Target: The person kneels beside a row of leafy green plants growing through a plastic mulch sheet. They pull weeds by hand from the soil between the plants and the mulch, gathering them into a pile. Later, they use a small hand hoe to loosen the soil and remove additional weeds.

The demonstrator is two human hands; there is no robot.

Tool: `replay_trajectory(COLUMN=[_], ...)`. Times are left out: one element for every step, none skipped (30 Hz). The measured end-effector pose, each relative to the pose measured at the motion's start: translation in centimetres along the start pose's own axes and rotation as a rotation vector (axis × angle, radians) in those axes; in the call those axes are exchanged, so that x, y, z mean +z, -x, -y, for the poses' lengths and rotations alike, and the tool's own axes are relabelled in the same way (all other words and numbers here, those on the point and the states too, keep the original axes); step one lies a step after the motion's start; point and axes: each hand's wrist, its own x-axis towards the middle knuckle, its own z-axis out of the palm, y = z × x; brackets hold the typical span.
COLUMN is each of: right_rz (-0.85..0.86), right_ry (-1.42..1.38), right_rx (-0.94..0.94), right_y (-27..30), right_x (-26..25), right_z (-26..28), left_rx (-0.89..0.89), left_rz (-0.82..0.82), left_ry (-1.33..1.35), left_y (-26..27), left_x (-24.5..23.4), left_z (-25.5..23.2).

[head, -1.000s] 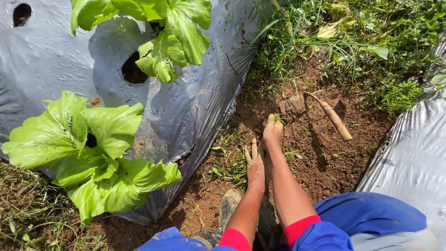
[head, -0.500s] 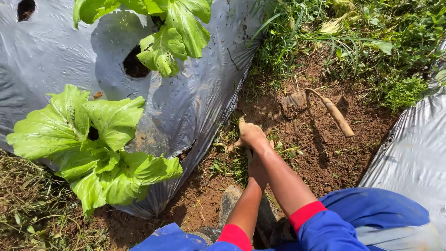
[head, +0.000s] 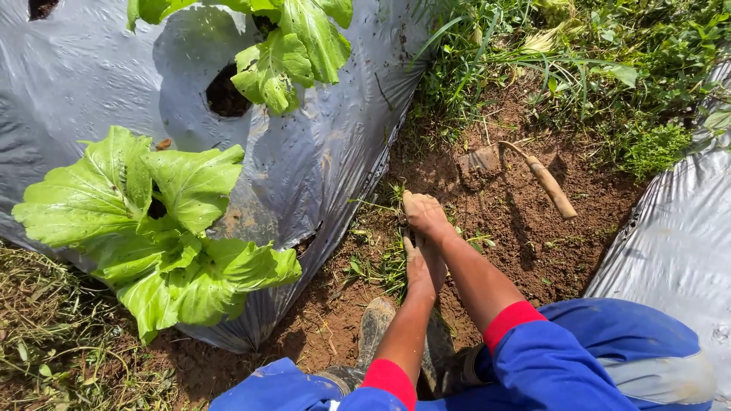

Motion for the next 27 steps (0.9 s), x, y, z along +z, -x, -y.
replay_trajectory(right_rz=[-0.008,-0.017,-0.014,-0.110,-0.209,-0.207,-0.352,-0.499,-0.500,-0.574,-0.648,-0.649,-0.539,-0.428,-0.425,-0.372,-0.322,-0.323,-0.150,0.023,0.025,0.059,0.086,0.083,0.086,0.089,0.080], right_ry=[-0.105,-0.211,-0.212,-0.454,-0.692,-0.688,-0.735,-0.778,-0.775,-0.738,-0.703,-0.702,-0.578,-0.454,-0.455,-0.407,-0.360,-0.363,-0.339,-0.312,-0.316,-0.240,-0.160,-0.161,-0.117,-0.074,-0.074], right_rx=[0.114,0.227,0.230,0.365,0.496,0.497,0.611,0.724,0.728,0.737,0.744,0.747,0.617,0.488,0.483,0.416,0.348,0.343,0.362,0.378,0.374,0.372,0.373,0.372,0.343,0.313,0.317], right_y=[0.9,1.7,3.1,4.5,5.7,3.7,2.6,2.4,1.7,0.9,-0.9,0.4,0.9,1.3,1.2,1.0,0.8,0.5,-0.1,-0.6,-1.4,-2.3,-3.2,-3.9,-4.4,-4.9,-5.6], right_x=[-0.9,-1.8,-3.8,-5.8,-7.9,-4.0,0.1,4.4,9.2,13.4,17.1,12.8,8.0,3.0,1.4,-0.2,-1.9,-3.1,-4.4,-5.8,-4.4,-3.1,-2.0,-1.3,-0.5,0.3,0.9], right_z=[1.1,2.2,4.3,6.3,8.3,5.4,2.4,-0.4,-3.9,-7.2,-10.1,-7.6,-4.7,-1.5,-0.1,1.4,2.8,3.8,4.9,5.9,5.4,4.9,4.1,3.7,3.2,2.7,1.8], left_rx=[0.013,0.027,0.029,0.032,0.035,0.036,0.065,0.094,0.099,0.058,0.015,0.018,0.043,0.068,0.064,0.042,0.019,0.014,0.029,0.044,0.039,0.019,0.004,0.005,-0.008,-0.020,-0.015], left_rz=[0.044,0.089,0.093,0.095,0.094,0.095,0.135,0.174,0.175,0.095,0.015,0.015,0.096,0.178,0.180,0.027,-0.126,-0.127,-0.208,-0.290,-0.287,-0.325,-0.368,-0.371,-0.377,-0.383,-0.389], left_ry=[-0.042,-0.084,-0.083,-0.081,-0.075,-0.071,-0.282,-0.493,-0.492,-0.318,-0.145,-0.145,-0.310,-0.476,-0.474,-0.274,-0.076,-0.078,0.008,0.093,0.090,0.054,0.019,0.017,0.043,0.070,0.066], left_y=[1.2,2.3,1.8,1.2,0.5,1.0,1.6,2.1,2.0,1.9,1.7,2.9,3.8,4.8,3.2,1.7,0.0,0.2,0.3,0.4,1.1,1.8,2.2,2.2,2.2,2.2,2.3], left_x=[-1.2,-2.4,-0.6,1.2,2.9,2.0,1.1,0.3,-0.7,-1.8,-2.9,-3.9,-5.1,-6.3,-4.1,-1.8,0.4,0.7,0.9,1.2,0.5,-0.3,-1.2,-1.1,-1.0,-0.8,-0.9], left_z=[0.1,0.1,0.3,0.5,0.5,0.7,0.7,0.7,0.5,0.3,0.2,0.2,0.3,0.3,0.5,0.7,0.9,0.6,0.5,0.3,0.1,-0.1,-0.5,-0.4,-0.4,-0.5,-0.5])
